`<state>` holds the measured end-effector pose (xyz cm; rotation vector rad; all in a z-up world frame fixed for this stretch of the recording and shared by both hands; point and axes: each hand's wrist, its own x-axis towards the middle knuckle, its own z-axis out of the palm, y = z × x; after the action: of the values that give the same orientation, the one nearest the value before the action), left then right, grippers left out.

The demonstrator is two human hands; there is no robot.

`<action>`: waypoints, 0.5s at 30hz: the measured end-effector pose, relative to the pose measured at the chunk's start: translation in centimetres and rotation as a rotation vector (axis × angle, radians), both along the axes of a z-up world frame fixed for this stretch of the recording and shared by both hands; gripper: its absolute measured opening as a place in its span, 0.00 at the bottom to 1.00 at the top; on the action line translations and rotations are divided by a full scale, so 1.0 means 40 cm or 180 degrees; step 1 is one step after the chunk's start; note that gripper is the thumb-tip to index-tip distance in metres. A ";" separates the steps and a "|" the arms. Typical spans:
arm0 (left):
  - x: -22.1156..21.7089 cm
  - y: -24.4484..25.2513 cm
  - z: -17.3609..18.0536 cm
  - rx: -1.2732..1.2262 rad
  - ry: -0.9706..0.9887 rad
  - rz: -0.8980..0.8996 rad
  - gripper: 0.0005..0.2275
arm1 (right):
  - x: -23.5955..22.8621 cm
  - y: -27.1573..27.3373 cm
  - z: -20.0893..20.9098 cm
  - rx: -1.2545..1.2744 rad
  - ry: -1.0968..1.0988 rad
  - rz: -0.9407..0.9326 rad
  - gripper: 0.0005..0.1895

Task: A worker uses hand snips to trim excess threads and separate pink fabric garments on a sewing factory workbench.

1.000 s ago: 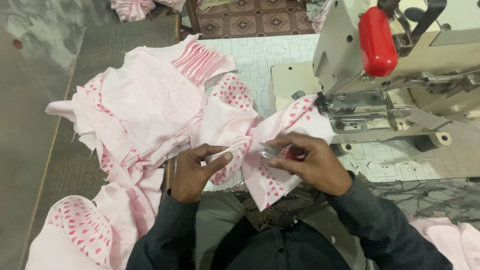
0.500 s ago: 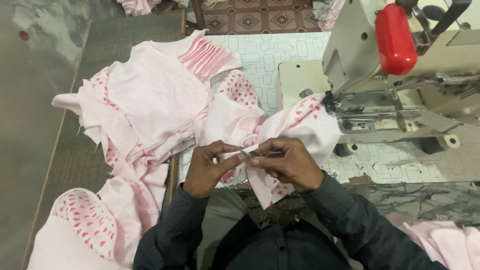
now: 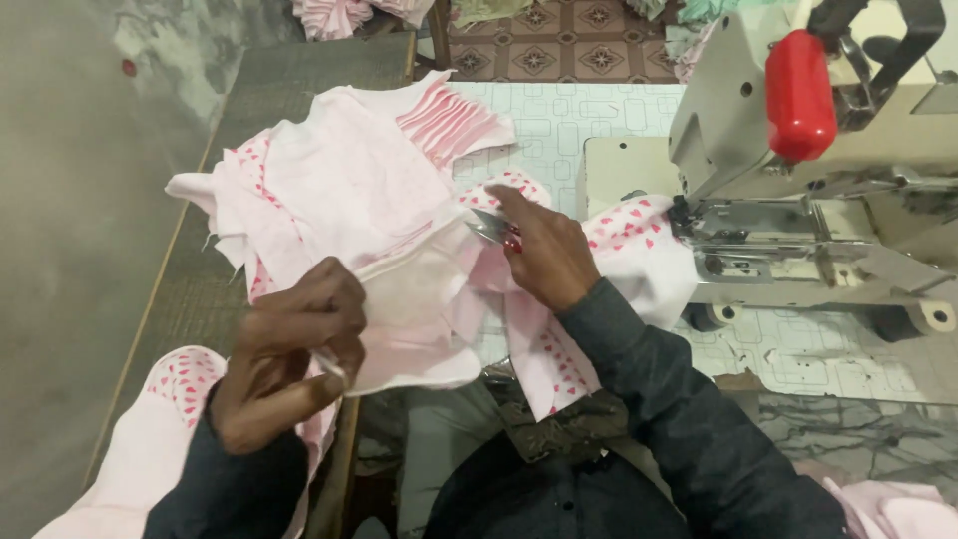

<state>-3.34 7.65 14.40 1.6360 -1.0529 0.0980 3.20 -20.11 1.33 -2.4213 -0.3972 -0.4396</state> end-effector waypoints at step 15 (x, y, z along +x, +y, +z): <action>0.153 0.304 -0.033 0.2436 -0.0486 0.2110 0.15 | 0.100 0.122 0.139 0.0652 0.0932 0.1199 0.25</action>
<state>2.77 19.80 13.09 2.6706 -0.6345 0.2857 7.19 -15.22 6.88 -2.1065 -0.6278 0.0389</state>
